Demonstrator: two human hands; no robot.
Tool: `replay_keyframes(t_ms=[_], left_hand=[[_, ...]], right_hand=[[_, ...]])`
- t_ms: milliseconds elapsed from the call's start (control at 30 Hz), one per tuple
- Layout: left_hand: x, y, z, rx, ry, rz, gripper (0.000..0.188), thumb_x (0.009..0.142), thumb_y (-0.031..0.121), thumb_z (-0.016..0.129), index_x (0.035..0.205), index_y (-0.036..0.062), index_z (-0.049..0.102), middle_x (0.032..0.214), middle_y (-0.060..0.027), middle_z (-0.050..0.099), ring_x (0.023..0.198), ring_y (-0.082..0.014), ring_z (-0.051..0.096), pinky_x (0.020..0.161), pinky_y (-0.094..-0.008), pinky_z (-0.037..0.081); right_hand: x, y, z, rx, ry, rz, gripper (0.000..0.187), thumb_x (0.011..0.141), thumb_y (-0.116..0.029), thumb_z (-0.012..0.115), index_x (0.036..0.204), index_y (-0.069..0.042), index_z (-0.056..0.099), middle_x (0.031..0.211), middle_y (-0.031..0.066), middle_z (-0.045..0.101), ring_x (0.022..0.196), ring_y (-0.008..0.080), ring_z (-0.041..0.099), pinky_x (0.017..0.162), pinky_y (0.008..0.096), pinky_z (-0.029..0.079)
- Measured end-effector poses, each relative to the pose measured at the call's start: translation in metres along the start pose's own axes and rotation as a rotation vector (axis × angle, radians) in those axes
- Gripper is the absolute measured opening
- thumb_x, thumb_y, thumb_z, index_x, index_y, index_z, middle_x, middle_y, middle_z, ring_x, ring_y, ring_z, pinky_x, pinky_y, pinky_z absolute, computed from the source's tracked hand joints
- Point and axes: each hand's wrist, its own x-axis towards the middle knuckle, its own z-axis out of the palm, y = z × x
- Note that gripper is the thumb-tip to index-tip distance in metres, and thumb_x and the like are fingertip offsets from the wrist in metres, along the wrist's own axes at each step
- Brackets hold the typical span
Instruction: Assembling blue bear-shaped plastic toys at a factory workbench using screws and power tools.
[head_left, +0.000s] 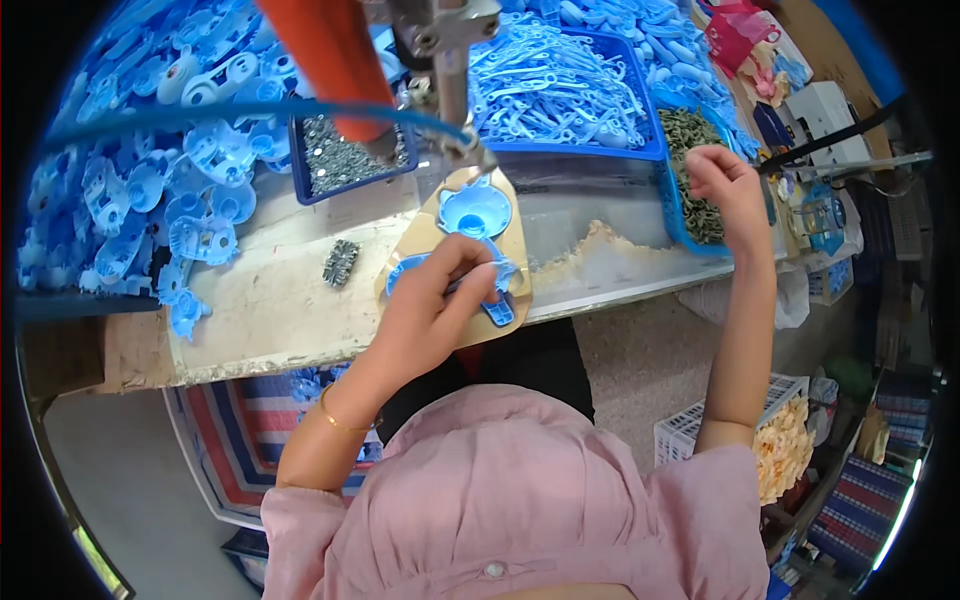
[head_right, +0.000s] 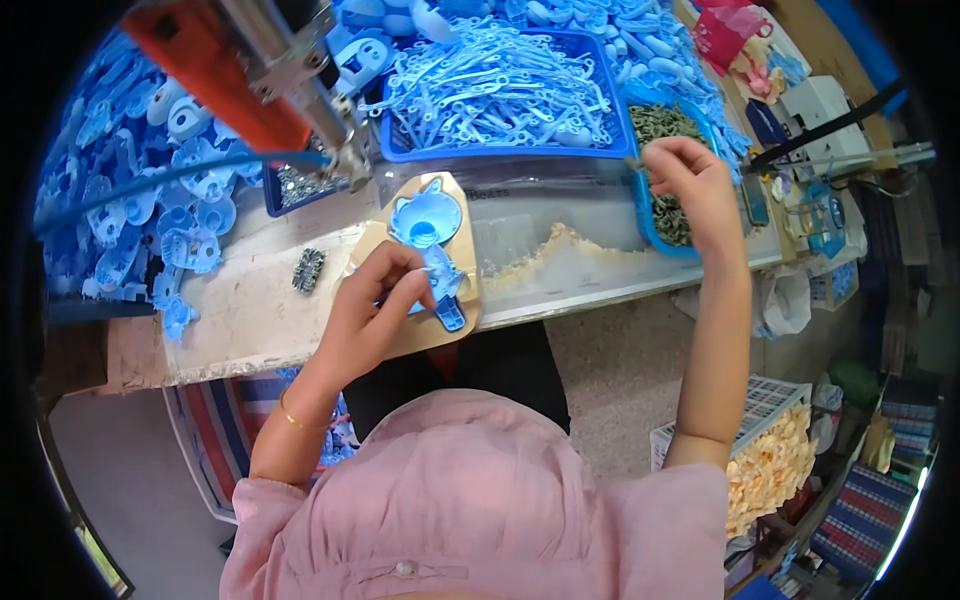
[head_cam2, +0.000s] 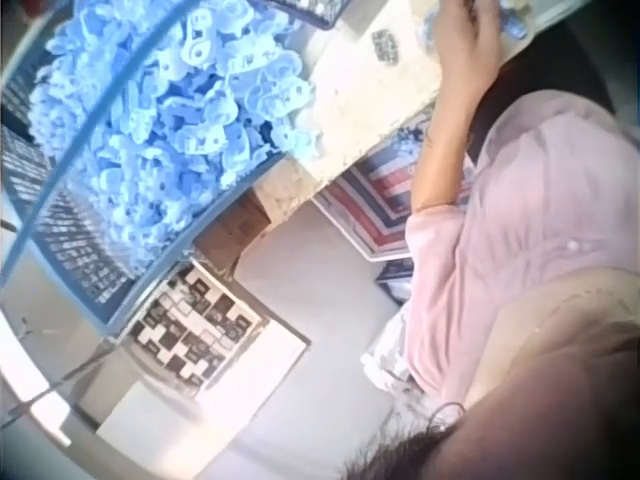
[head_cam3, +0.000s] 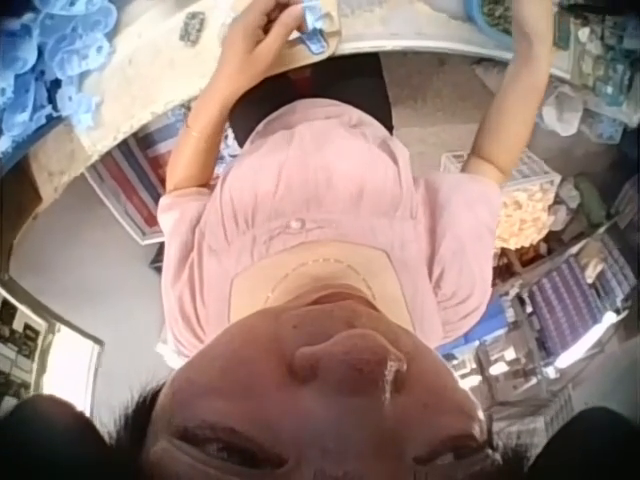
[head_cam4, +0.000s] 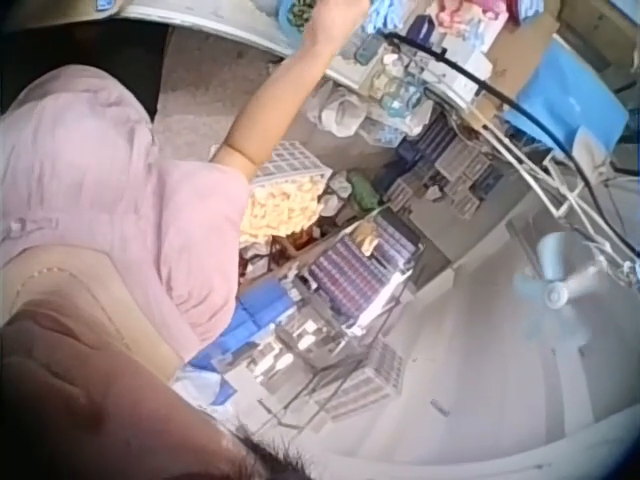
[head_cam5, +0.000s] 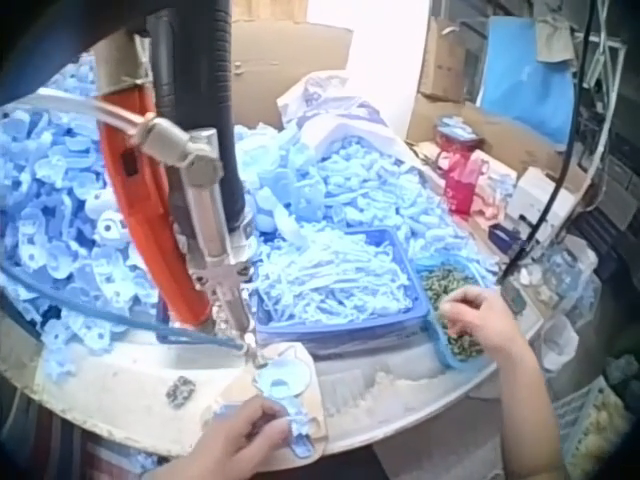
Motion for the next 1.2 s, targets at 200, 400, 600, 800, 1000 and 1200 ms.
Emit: replay_keyframes(t_ms=[200,400,600,800,1000,1200], left_hand=[[0.016,0.005,0.015,-0.189,0.032,0.000,0.020,0.103,0.019,0.058,0.108,0.0008,0.051,0.084,-0.0101,0.068,0.074,-0.0189,0.067,0.070,-0.0318,0.052],[0.014,-0.010,0.011,-0.095,0.040,0.018,0.026,0.099,0.026,0.062,0.104,0.0032,0.050,0.077,-0.0133,0.067,0.069,-0.0293,0.067,0.065,-0.0371,0.048],[0.008,-0.007,0.012,0.206,0.181,0.063,0.026,0.098,0.027,0.065,0.104,0.0055,0.052,0.080,-0.0123,0.069,0.070,-0.0333,0.068,0.060,-0.0414,0.049],[0.003,-0.008,0.011,0.360,0.225,0.045,0.023,0.097,0.028,0.065,0.105,0.0071,0.059,0.083,-0.0132,0.071,0.073,-0.0334,0.070,0.062,-0.0437,0.051],[0.003,-0.015,0.012,0.183,0.170,0.075,0.021,0.098,0.027,0.063,0.101,0.0061,0.064,0.082,-0.0149,0.071,0.077,-0.0345,0.070,0.065,-0.0433,0.051],[0.001,-0.010,0.016,0.190,0.118,0.046,0.024,0.099,0.028,0.064,0.109,0.0064,0.060,0.085,-0.0163,0.071,0.078,-0.0346,0.071,0.066,-0.0430,0.052]], right_hand=[[-0.060,-0.047,0.090,0.117,-0.518,0.030,0.015,0.092,-0.010,0.072,0.103,0.000,0.071,0.085,0.0006,0.067,0.074,0.0066,0.059,0.067,0.0233,0.049],[-0.073,-0.053,0.127,0.182,-0.757,0.027,0.015,0.096,-0.011,0.070,0.106,0.000,0.067,0.092,0.0004,0.066,0.077,0.0063,0.059,0.070,0.0224,0.049],[-0.089,-0.058,0.138,-0.053,-0.625,-0.094,0.015,0.097,-0.011,0.068,0.105,0.001,0.066,0.091,0.0007,0.066,0.078,0.0058,0.057,0.070,0.0220,0.048],[-0.084,-0.050,0.136,0.122,-0.747,0.055,0.019,0.098,-0.009,0.066,0.112,0.003,0.067,0.096,0.0028,0.067,0.081,0.0065,0.059,0.073,0.0233,0.050],[-0.084,-0.038,0.132,0.291,-0.766,0.164,0.022,0.098,-0.008,0.065,0.117,0.003,0.066,0.100,0.0045,0.069,0.085,0.0080,0.062,0.079,0.0253,0.052],[-0.089,-0.038,0.131,0.136,-0.739,0.106,0.020,0.097,-0.010,0.068,0.112,0.002,0.069,0.096,0.0039,0.070,0.079,0.0092,0.063,0.075,0.0252,0.053]])
